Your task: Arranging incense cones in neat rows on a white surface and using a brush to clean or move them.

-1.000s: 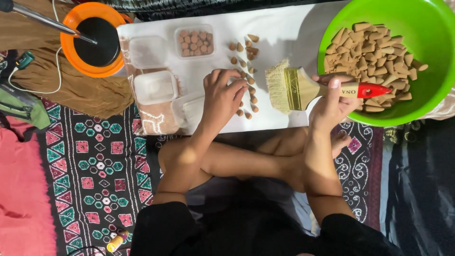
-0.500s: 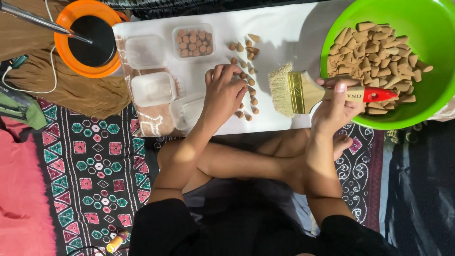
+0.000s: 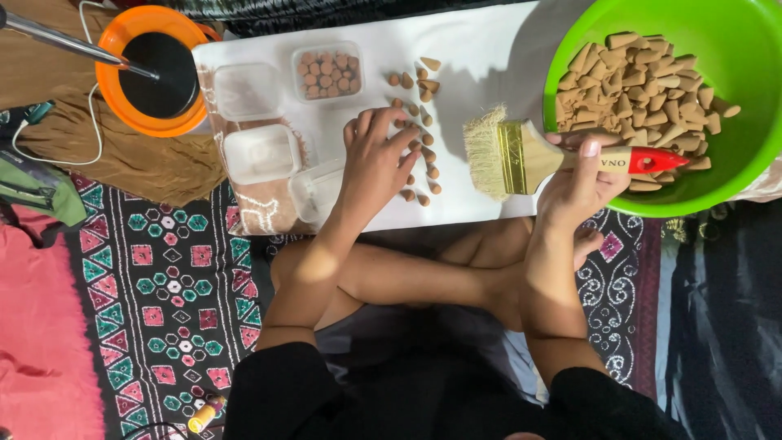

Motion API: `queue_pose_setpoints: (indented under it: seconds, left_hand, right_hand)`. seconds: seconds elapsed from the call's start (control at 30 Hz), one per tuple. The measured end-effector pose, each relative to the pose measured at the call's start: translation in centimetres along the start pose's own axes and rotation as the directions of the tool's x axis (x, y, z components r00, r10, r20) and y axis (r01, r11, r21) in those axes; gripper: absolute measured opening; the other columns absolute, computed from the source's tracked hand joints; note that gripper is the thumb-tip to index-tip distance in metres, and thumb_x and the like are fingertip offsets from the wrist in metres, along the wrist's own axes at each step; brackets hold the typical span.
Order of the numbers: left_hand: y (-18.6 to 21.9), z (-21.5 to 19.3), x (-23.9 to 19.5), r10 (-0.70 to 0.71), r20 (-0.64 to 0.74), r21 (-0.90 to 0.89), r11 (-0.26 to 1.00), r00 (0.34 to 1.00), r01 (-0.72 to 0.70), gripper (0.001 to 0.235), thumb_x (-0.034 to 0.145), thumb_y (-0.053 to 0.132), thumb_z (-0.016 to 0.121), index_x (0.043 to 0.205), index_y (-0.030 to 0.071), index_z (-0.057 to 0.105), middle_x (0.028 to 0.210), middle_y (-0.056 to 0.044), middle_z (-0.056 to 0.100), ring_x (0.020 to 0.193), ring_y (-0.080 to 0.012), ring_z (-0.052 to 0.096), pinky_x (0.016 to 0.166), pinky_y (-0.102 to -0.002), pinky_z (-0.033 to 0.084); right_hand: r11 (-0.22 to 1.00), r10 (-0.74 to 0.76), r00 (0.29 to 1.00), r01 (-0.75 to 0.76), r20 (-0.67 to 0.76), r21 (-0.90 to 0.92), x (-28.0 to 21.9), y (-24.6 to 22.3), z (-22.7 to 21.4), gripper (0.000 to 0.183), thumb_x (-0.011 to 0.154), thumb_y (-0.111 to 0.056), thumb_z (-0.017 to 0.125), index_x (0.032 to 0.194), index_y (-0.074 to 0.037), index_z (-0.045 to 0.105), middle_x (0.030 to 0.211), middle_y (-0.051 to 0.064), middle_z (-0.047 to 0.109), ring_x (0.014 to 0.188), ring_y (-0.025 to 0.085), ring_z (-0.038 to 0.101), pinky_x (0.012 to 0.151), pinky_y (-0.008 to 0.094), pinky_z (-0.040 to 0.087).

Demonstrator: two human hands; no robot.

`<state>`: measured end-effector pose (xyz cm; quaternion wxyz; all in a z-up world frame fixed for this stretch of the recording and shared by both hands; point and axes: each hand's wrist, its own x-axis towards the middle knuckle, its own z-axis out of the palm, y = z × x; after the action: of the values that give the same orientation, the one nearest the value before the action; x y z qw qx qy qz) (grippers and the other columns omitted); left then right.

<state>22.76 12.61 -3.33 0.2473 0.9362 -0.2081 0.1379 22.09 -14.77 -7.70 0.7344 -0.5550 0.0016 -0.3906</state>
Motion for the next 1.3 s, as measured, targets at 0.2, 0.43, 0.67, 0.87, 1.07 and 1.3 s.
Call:
queue_pose_setpoints:
  seconds: [0.2,0.43,0.67,0.87,1.07,1.3]
  left_hand:
    - [2.9,-1.9,1.0,-0.023,-0.151,-0.142,0.990,0.988,0.002,0.019,0.089,0.011,0.079,0.106,0.010,0.070,0.117,-0.002,0.052,0.107,-0.0241,0.050,0.090,-0.042,0.041]
    - [8.2,0.6,2.5,0.109,-0.228,-0.250,0.954,0.968,-0.166,0.008,0.088,0.008,0.077,0.090,0.013,0.070,0.109,0.003,0.057,0.096,-0.0196,0.055,0.084,-0.036,0.044]
    - [14.4,2.8,5.6,0.246,-0.232,-0.276,0.911,0.941,-0.306,0.014,0.092,0.016,0.076,0.083,0.011,0.065,0.106,-0.001,0.060,0.094,-0.0235,0.058,0.084,-0.038,0.046]
    - [18.0,5.9,9.8,0.306,-0.158,-0.253,0.906,0.939,-0.338,0.010,0.092,0.015,0.073,0.091,0.007,0.068,0.104,-0.004,0.059,0.092,-0.0257,0.055,0.081,-0.040,0.044]
    - [19.2,12.3,14.7,0.342,0.031,-0.138,0.932,0.939,-0.334,0.022,0.091,0.024,0.067,0.110,0.012,0.065,0.112,-0.009,0.054,0.114,-0.0341,0.053,0.081,-0.048,0.045]
    - [21.4,18.7,18.5,0.346,0.277,-0.262,0.925,0.896,-0.276,0.019,0.086,0.005,0.072,0.104,0.013,0.074,0.144,-0.011,0.053,0.133,-0.0393,0.053,0.104,-0.069,0.046]
  right_hand:
    - [0.997,0.011,0.996,-0.018,-0.087,-0.081,0.5,-2.7,-1.8,0.022,0.104,-0.016,0.063,0.090,0.000,0.057,0.081,0.015,0.060,0.074,0.031,0.074,0.067,0.035,0.061]
    - [0.975,0.221,0.925,-0.222,-0.309,0.032,-0.2,-4.4,-8.1,0.026,0.101,-0.026,0.067,0.089,-0.004,0.062,0.078,0.011,0.067,0.063,0.018,0.072,0.056,0.028,0.063]
    - [0.960,0.226,0.835,-0.278,-0.502,-0.031,1.8,-9.7,-12.2,0.034,0.095,-0.037,0.071,0.090,-0.004,0.066,0.079,0.011,0.071,0.060,0.014,0.066,0.049,0.026,0.052]
    - [0.941,0.309,0.682,-0.323,-0.663,0.106,2.9,-11.2,-15.1,0.037,0.086,-0.045,0.072,0.091,-0.008,0.068,0.078,0.003,0.067,0.055,0.008,0.056,0.044,0.023,0.039]
    - [0.968,0.251,0.728,-0.199,-0.638,0.154,3.2,-11.1,-17.8,0.032,0.093,-0.042,0.066,0.095,-0.010,0.066,0.090,0.002,0.064,0.068,0.012,0.059,0.048,0.025,0.038]
    - [0.985,0.164,0.781,-0.161,-0.603,0.060,4.5,-12.3,-19.4,0.031,0.094,-0.043,0.063,0.093,-0.013,0.062,0.093,-0.001,0.059,0.072,0.011,0.056,0.053,0.024,0.036]
